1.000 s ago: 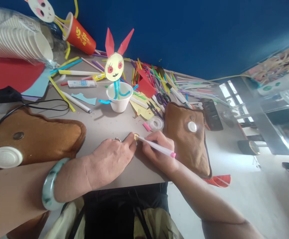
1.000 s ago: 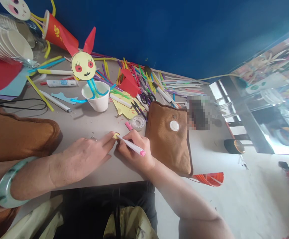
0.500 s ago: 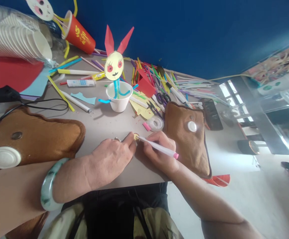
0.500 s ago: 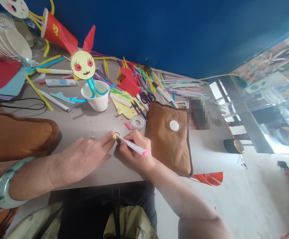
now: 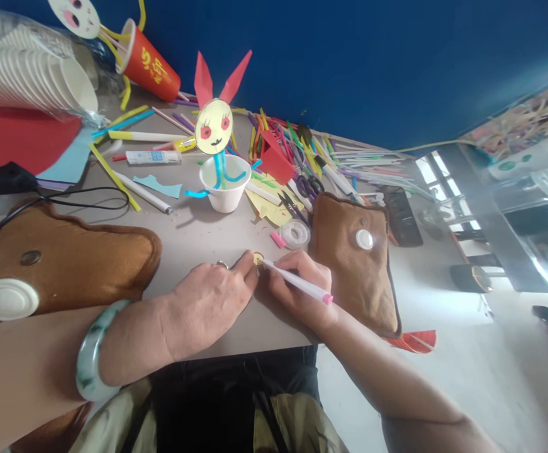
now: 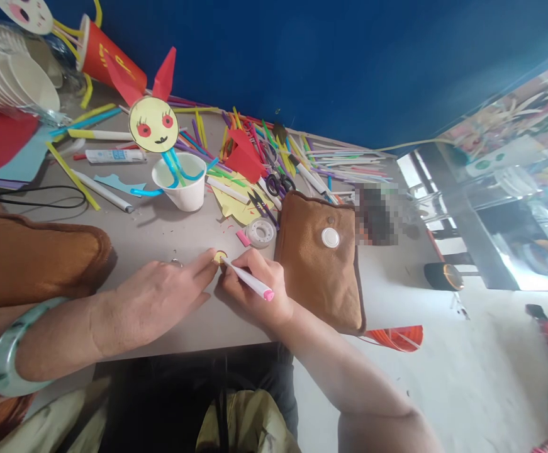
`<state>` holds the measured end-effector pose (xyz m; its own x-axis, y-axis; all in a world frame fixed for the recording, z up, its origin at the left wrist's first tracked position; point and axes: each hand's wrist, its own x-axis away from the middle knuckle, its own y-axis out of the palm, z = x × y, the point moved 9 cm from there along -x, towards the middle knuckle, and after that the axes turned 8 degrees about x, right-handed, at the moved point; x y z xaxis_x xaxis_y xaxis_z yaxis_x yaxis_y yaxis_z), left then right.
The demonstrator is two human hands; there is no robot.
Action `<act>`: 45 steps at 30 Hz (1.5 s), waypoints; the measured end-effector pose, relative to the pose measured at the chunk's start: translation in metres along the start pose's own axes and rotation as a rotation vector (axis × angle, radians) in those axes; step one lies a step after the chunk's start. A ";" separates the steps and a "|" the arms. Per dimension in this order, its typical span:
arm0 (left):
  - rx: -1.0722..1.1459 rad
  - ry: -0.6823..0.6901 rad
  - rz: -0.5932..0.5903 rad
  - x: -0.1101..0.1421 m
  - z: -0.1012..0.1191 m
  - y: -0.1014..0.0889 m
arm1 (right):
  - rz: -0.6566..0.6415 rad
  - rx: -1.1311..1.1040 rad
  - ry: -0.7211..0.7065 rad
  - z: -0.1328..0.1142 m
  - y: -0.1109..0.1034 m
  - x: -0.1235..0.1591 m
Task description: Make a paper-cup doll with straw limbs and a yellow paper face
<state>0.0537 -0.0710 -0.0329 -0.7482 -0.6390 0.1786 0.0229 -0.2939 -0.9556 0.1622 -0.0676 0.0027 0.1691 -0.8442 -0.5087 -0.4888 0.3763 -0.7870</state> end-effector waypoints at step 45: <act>0.027 -0.002 -0.023 0.000 -0.002 0.002 | -0.019 -0.025 -0.041 -0.005 0.002 0.002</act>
<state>0.0526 -0.0699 -0.0355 -0.7474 -0.6332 0.2011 0.0237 -0.3279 -0.9444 0.1576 -0.0699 0.0018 0.2135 -0.8344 -0.5082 -0.5065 0.3503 -0.7879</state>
